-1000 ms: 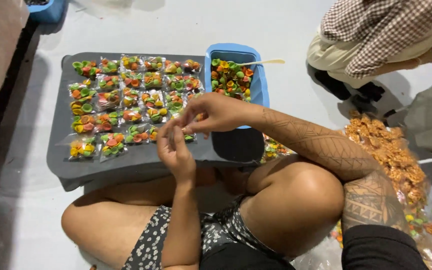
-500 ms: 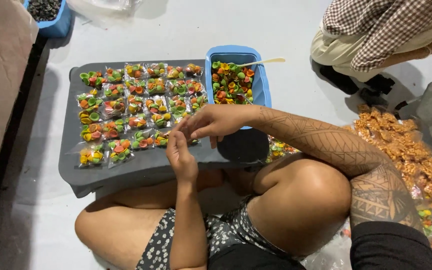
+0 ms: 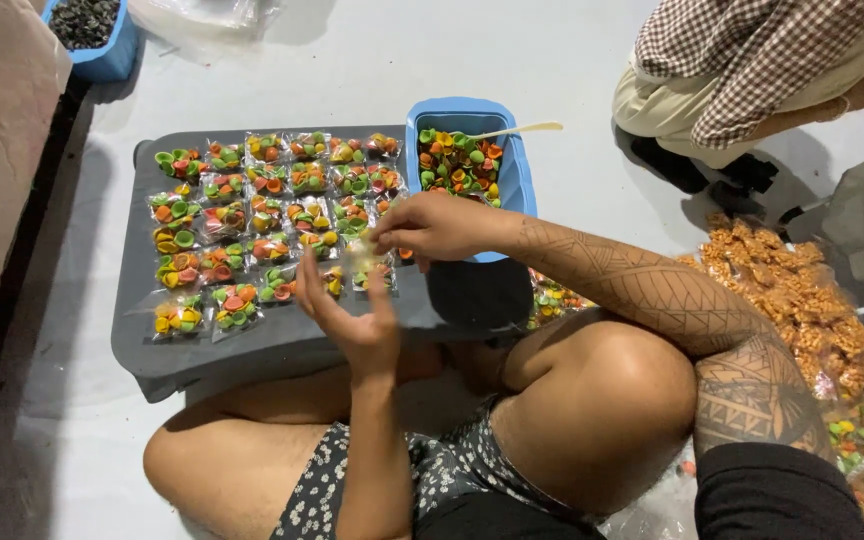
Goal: Manually filling small plastic bags with snacks using a spoon and arranging them on a tray.
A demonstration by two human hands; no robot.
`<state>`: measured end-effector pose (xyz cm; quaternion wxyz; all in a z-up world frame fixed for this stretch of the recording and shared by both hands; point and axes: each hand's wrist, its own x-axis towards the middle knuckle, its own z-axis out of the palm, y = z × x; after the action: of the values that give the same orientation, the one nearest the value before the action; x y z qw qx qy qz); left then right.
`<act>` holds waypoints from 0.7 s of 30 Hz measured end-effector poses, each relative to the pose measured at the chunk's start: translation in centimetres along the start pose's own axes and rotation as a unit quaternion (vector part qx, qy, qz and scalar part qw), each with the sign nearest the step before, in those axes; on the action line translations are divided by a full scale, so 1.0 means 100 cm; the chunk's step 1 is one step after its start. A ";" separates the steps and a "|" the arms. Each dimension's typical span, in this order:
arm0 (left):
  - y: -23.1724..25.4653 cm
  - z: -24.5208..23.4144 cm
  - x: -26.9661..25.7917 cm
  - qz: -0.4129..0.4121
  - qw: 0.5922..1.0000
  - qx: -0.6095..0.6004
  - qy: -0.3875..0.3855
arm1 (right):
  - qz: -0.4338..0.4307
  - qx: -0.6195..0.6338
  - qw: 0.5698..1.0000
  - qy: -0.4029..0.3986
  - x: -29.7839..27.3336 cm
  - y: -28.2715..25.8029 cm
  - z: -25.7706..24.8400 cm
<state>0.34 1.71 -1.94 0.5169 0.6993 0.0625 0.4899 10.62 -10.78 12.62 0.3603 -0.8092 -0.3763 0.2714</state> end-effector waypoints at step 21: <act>0.023 -0.011 0.013 -0.128 0.971 -0.022 -0.202 | -0.103 -0.366 0.925 -0.016 -0.008 -0.011 0.020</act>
<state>-0.73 2.18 0.64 0.5926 0.7583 0.0348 0.2696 8.30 -10.17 12.44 0.0596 -0.8370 -0.5367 0.0890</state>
